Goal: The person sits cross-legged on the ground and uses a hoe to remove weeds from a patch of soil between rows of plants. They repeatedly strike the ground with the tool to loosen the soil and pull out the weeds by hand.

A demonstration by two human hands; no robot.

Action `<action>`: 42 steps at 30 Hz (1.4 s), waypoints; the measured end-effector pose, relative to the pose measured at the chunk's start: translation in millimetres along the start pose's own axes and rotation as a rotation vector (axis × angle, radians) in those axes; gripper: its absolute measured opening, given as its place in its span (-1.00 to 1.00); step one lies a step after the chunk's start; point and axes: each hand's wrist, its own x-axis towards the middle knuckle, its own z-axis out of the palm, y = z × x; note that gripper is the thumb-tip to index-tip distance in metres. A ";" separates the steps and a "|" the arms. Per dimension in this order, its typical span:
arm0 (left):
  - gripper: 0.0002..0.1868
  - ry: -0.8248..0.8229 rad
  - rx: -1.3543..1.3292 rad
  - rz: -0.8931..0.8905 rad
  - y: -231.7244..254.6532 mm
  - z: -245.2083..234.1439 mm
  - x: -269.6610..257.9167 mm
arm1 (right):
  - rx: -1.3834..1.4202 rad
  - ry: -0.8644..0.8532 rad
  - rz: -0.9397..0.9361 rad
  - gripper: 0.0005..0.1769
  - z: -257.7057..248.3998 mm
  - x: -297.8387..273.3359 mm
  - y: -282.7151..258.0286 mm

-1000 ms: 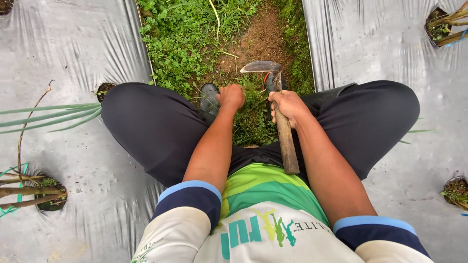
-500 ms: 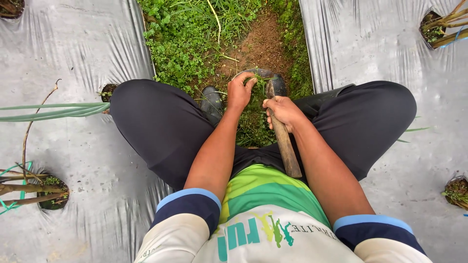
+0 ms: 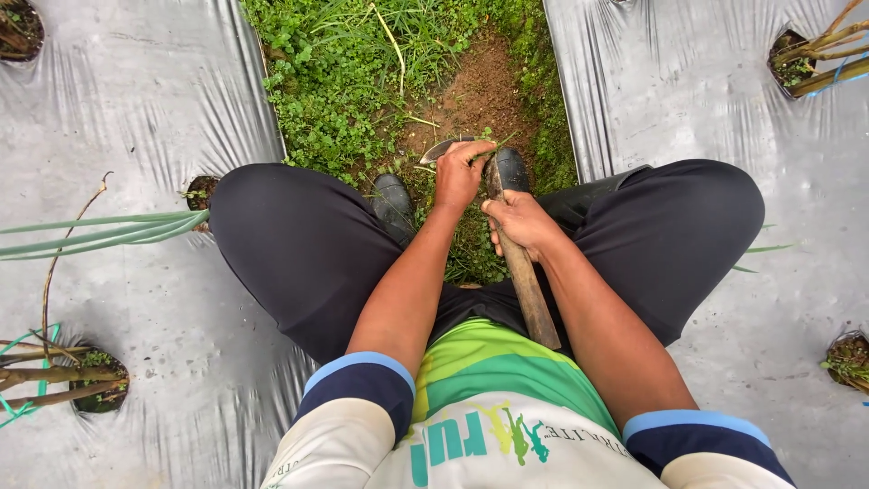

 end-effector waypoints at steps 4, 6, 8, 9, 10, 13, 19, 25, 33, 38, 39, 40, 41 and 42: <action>-0.65 -0.041 0.136 0.048 -14.7 4.4 1.5 | -0.002 0.004 -0.009 -0.70 -0.2 -0.3 2.3; -0.67 0.059 0.200 0.249 -22.6 6.1 4.7 | 0.004 0.006 -0.020 -0.72 1.3 -1.9 -0.4; -0.68 0.082 0.267 0.271 -20.8 1.6 2.9 | -0.002 -0.002 -0.021 -0.71 1.6 -3.9 -2.9; -0.68 0.104 0.333 0.293 -19.6 -0.3 2.3 | -0.007 -0.009 -0.021 -0.70 1.3 -4.8 -4.4; -0.68 0.104 0.332 0.295 -22.5 0.8 3.8 | -0.007 -0.007 -0.022 -0.70 0.5 -5.1 -4.4; -0.71 0.140 0.413 0.322 -25.7 0.7 4.7 | 0.002 -0.007 -0.038 -0.67 -0.6 -5.0 -2.0; -0.76 0.216 0.543 0.319 -18.3 -3.6 2.2 | 0.025 0.007 -0.054 -0.76 1.8 -7.6 -4.6; -0.79 0.283 0.610 0.311 -21.5 -4.7 0.2 | 0.028 0.023 -0.058 -0.77 4.2 -11.6 -6.4; -0.75 0.340 0.592 0.251 -37.5 -7.6 0.9 | 0.022 0.041 -0.104 -0.80 0.6 -13.9 -13.5; -0.76 0.348 0.554 0.132 -32.7 -14.0 -6.5 | 0.018 0.058 -0.072 -0.80 -1.4 -12.9 -16.5; -0.77 0.348 0.535 0.064 -31.3 -16.2 -8.2 | 0.022 0.064 -0.068 -0.79 -1.8 -11.6 -14.6; -0.77 0.350 0.535 0.063 -39.9 -14.9 -9.1 | 0.021 0.062 -0.068 -0.79 -4.7 -8.8 -13.0; -0.75 0.389 0.574 0.025 -48.6 -13.7 -9.9 | 0.022 0.094 -0.040 -0.80 -7.4 -5.9 -11.5; -0.72 0.431 0.614 -0.013 -57.6 -13.6 -9.8 | 0.024 0.123 -0.014 -0.79 -9.5 -1.9 -10.5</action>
